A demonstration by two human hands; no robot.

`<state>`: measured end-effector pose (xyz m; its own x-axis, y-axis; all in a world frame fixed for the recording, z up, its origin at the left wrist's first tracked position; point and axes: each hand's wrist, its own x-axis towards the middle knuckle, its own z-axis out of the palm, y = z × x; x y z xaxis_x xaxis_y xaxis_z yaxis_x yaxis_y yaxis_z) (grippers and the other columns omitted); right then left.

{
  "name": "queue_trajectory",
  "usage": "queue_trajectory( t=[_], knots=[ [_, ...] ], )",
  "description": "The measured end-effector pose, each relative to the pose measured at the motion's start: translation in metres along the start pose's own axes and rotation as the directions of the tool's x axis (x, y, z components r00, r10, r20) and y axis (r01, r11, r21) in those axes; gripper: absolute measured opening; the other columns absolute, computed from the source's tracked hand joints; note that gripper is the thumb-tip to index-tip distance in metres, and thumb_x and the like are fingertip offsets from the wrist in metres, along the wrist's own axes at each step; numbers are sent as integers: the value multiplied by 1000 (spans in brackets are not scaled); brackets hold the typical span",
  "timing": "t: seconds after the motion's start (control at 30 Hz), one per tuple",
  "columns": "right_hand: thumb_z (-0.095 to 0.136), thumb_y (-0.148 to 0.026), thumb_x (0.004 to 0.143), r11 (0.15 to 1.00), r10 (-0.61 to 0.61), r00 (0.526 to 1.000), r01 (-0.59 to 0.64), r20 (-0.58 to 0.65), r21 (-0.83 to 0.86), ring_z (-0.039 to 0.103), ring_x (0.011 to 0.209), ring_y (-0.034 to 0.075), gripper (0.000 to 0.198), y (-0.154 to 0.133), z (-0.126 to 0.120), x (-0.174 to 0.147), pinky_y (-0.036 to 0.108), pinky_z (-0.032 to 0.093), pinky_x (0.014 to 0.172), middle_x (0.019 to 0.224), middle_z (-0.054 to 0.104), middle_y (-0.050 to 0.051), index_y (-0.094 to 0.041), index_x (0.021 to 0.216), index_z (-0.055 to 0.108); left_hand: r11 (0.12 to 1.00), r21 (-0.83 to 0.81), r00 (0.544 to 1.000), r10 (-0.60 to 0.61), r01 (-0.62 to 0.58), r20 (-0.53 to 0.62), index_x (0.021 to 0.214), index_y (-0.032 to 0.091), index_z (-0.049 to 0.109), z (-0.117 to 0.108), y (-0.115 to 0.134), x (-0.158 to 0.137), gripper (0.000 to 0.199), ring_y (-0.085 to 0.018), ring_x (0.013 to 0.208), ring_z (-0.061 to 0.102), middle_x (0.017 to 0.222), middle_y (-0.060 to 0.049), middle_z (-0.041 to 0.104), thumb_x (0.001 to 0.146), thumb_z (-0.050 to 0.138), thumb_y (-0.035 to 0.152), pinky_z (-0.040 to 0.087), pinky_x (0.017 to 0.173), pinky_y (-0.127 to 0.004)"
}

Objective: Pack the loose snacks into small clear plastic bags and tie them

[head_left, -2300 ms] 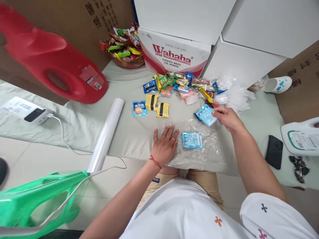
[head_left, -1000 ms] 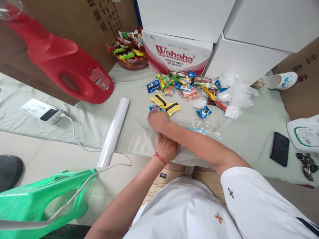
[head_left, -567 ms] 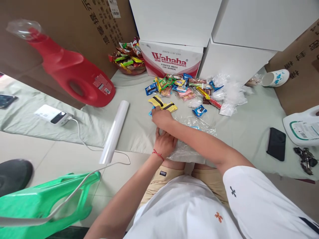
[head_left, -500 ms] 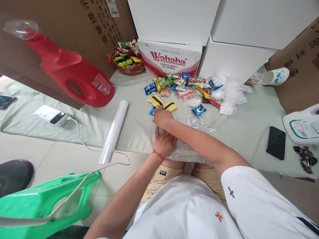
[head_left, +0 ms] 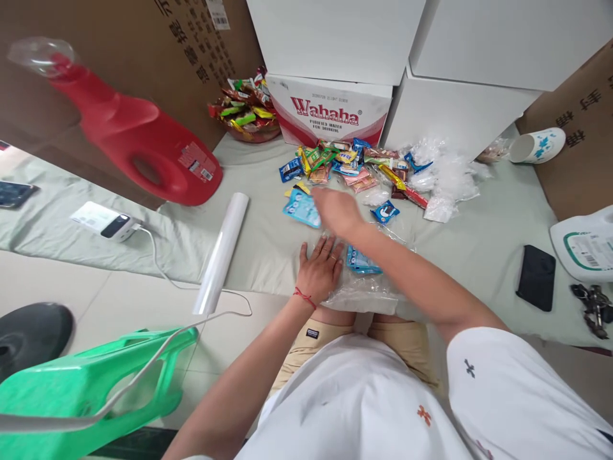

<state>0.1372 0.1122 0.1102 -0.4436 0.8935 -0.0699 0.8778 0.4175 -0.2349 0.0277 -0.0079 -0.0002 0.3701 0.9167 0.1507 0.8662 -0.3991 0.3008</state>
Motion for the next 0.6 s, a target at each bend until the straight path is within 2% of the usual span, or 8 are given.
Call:
queue_trajectory(
  t=[0.07, 0.13, 0.2, 0.27, 0.33, 0.43, 0.5, 0.6],
  knots=[
    [40, -23, 103, 991, -25, 998, 33, -60, 130, 64, 94, 23, 32, 38, -20, -24, 29, 45, 81, 103, 72, 10, -16, 116, 68, 1000, -12, 1000, 8, -8, 0, 154, 26, 46, -2, 0, 0, 51, -31, 151, 37, 161, -12, 44, 105, 34, 35, 15, 122, -67],
    [42, -26, 101, 961, -106, 994, 106, -10, 255, 63, 86, 19, 31, 77, -31, -53, 27, 44, 79, 94, 72, 6, -16, 102, 71, 1000, -23, 1000, 9, -9, 11, 157, 27, 41, -3, 0, 0, 53, -30, 152, 36, 162, -11, 42, 105, 33, 35, 14, 123, -66],
    [44, -28, 99, 941, -134, 987, 99, 87, 322, 62, 78, 17, 31, 107, -29, -82, 26, 43, 75, 86, 72, 3, -18, 98, 73, 999, -33, 1000, 4, -3, 18, 158, 27, 39, -4, -1, 0, 54, -30, 152, 37, 163, -11, 41, 105, 33, 37, 13, 123, -65],
    [47, -26, 97, 948, -112, 977, 50, 183, 315, 63, 77, 17, 29, 122, -16, -103, 25, 42, 73, 86, 74, 2, -20, 99, 75, 999, -48, 1000, 0, 1, 22, 159, 27, 38, -5, -2, 0, 55, -30, 152, 37, 163, -12, 40, 105, 34, 39, 12, 124, -65],
    [50, -24, 97, 968, -70, 969, 9, 236, 251, 65, 84, 18, 27, 124, 2, -113, 25, 42, 74, 93, 75, 2, -23, 103, 76, 997, -73, 1000, -4, 6, 27, 159, 27, 36, -5, -5, -1, 56, -29, 151, 38, 164, -13, 39, 105, 34, 41, 12, 124, -63],
    [51, -26, 100, 991, -9, 975, -22, 224, 135, 67, 94, 19, 26, 112, 20, -115, 26, 43, 75, 106, 74, 4, -25, 110, 75, 990, -138, 1000, -6, 11, 30, 158, 26, 39, -7, -12, 0, 54, -27, 152, 36, 165, -13, 37, 106, 32, 41, 16, 125, -59],
    [51, -30, 102, 994, 23, 988, -39, 156, 99, 67, 98, 21, 27, 103, 21, -119, 26, 45, 74, 118, 69, 7, -24, 119, 72, 981, -193, 1000, 4, -3, 2, 155, 25, 44, -14, -17, 1, 52, -27, 154, 33, 166, -12, 35, 106, 32, 41, 22, 124, -56],
    [51, -39, 103, 989, 43, 999, -39, -26, 143, 66, 104, 23, 36, 97, 11, -144, 30, 50, 78, 133, 61, 12, -22, 131, 65, 971, -235, 994, 26, -51, -109, 151, 26, 48, -32, -22, -2, 50, -28, 156, 27, 166, -11, 36, 105, 37, 41, 28, 124, -54]
  ],
)
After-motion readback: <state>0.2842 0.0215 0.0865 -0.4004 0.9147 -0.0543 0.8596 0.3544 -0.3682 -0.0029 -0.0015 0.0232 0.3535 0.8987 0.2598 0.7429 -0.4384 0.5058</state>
